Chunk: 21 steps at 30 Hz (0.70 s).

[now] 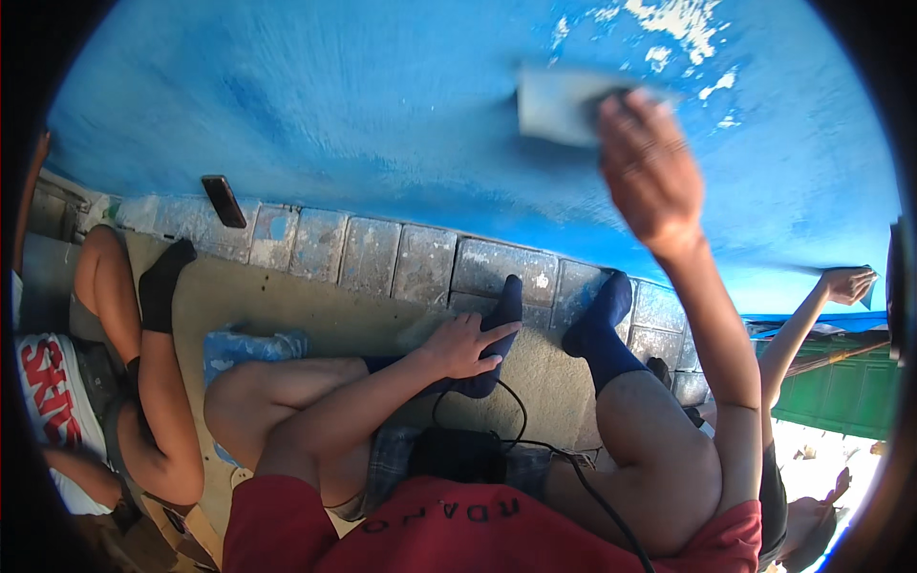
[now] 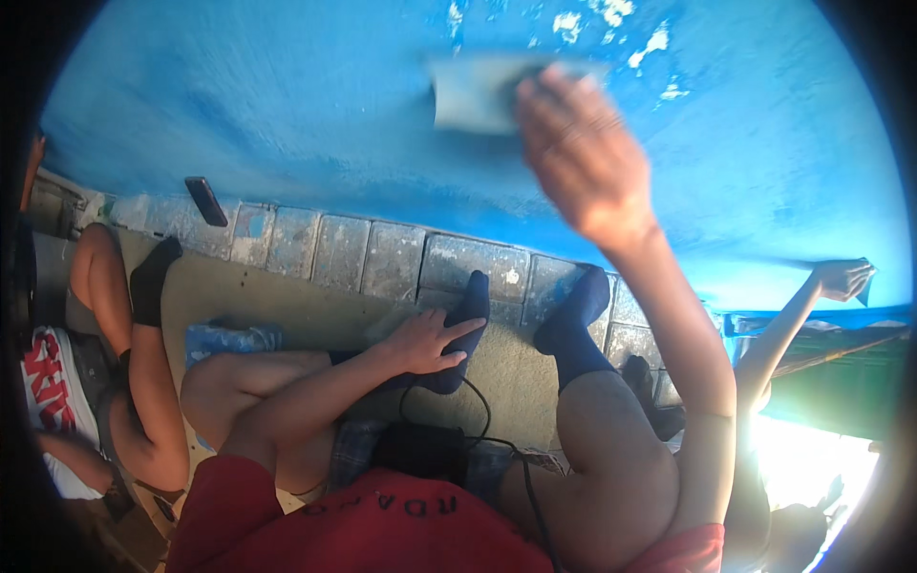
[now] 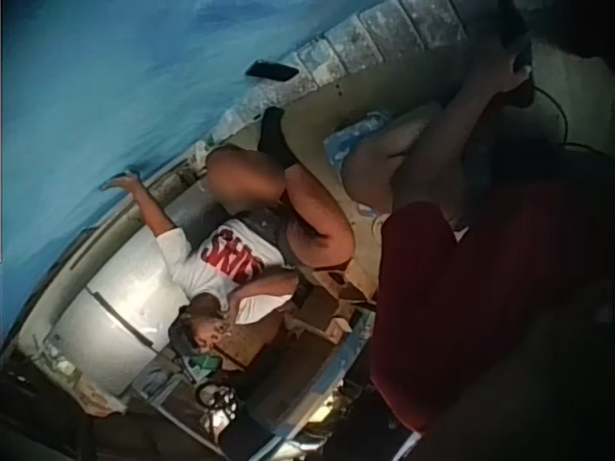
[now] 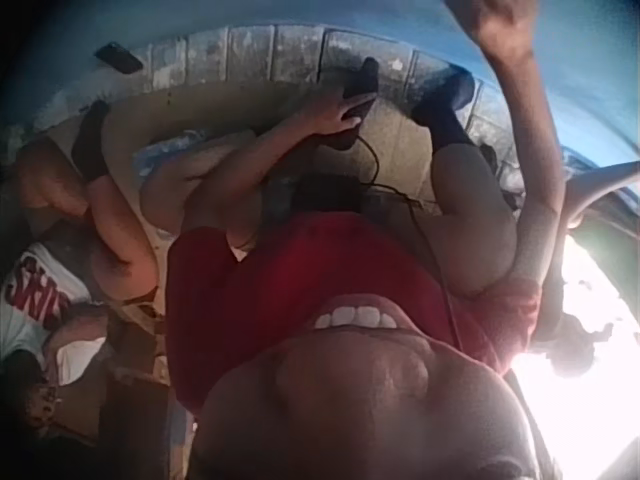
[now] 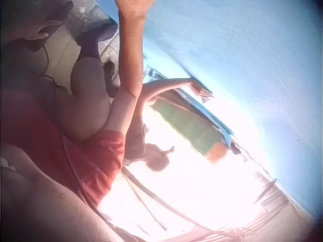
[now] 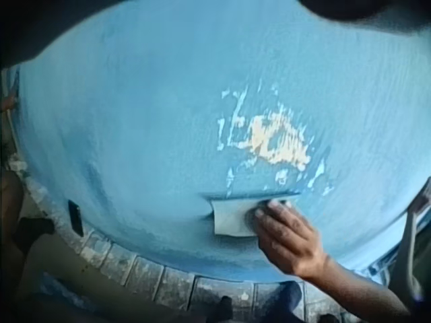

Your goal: The person sands a wall using sandpaper by hand.

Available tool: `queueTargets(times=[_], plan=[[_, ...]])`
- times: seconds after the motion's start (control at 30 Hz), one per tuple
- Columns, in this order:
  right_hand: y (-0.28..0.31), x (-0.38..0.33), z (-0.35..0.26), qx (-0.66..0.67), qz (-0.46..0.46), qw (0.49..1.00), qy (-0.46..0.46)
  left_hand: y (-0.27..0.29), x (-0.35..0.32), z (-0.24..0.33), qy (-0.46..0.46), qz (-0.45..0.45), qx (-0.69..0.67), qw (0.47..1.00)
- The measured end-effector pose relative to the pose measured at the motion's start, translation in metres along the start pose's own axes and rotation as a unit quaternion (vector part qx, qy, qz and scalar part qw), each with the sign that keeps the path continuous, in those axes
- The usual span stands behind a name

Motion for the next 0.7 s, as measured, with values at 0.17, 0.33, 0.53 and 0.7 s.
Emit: queueTargets(times=[0.17, 0.33, 0.53, 0.7], plan=[[0.045, -0.006, 0.029, -0.088, 0.073, 0.987, -0.115, -0.002, -0.002, -0.001, 0.012, 0.000, -0.001, 1.000], [-0.009, -0.023, -0.008, 0.006, -0.056, 0.998, -0.021, -0.002, 0.000, 0.004, 0.004, -0.015, -0.003, 1.000], [0.040, -0.014, 0.023, -0.048, 0.051, 0.989, -0.127, -0.005, -0.005, 0.001, 0.014, -0.022, -0.003, 1.000], [-0.023, -0.043, -0.015, 0.045, -0.078, 0.996, -0.013, 0.000, 0.003, 0.001, 0.004, -0.026, -0.006, 1.000]])
Point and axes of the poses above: each hand's wrist, its own x-axis towards the middle knuckle, its own y-axis out of the back of the hand, z = x × y, the point moved 10 cm from there along x, towards the middle knuckle, and after that the axes turned 8 degrees about -z, right-handed, at the moved point
